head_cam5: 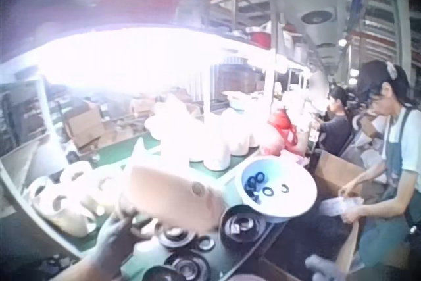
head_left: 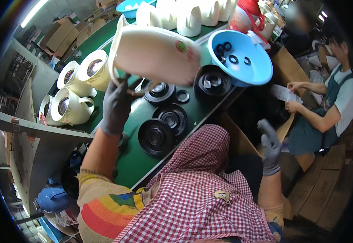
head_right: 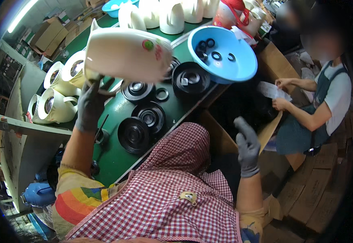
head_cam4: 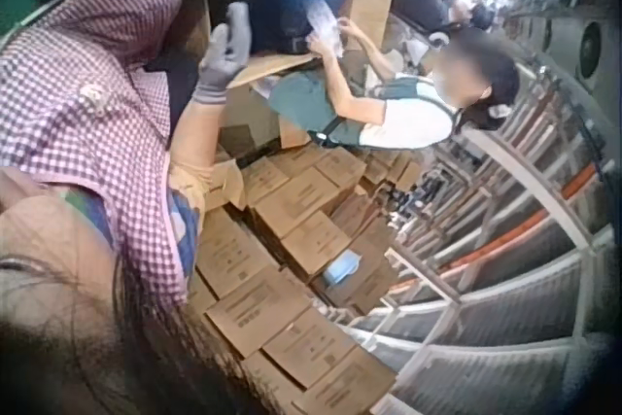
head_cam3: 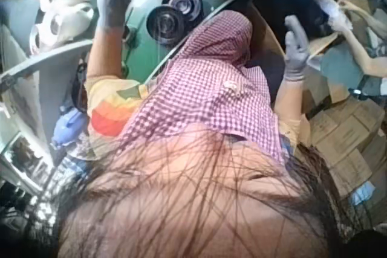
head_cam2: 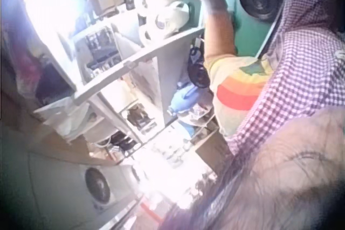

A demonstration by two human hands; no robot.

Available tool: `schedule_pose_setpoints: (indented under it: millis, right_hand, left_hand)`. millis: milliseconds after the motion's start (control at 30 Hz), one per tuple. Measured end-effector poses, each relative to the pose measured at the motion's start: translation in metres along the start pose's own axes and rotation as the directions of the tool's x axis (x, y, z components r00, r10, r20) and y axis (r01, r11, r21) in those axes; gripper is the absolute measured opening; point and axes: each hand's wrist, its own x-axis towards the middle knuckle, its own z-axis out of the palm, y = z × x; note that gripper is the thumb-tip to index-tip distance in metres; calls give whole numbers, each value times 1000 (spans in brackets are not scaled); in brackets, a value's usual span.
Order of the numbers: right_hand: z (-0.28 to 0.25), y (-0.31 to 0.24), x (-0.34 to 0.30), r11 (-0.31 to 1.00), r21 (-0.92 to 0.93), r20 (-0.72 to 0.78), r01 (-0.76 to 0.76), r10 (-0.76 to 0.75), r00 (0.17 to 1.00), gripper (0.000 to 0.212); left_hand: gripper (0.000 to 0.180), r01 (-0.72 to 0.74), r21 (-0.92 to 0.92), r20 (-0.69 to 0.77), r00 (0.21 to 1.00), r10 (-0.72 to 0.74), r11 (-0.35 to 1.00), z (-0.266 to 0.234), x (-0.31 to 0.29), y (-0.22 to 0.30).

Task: The person repeatedly picks up white ceramic mugs from a green conveyor belt, places a black lid on each mug, and secures it by pressing down. The person then places the assembled mug into a cardboard box. This process is repeated for multiple mugs.

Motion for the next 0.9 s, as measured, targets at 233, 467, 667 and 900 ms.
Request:
schedule_pose_setpoints:
  millis: [233, 467, 667, 900]
  right_hand:
    - [20, 71, -60, 897, 13, 33, -441, 440, 897, 38]
    - [1, 86, -80, 813, 45, -67, -580, 582, 810, 39]
    - [28, 91, -59, 830, -100, 90, -548, 556, 826, 41]
    - [21, 100, -82, 747, 121, -6, -654, 659, 752, 40]
  left_hand:
    - [52, 223, 513, -531, 841, 102, 829, -117, 248, -124]
    - [77, 147, 934, -322, 741, 590, 326, -169, 356, -166]
    - [59, 282, 762, -522, 800, 295, 583, -109, 295, -108]
    - [51, 177, 921, -75, 955, 287, -348, -141, 105, -3]
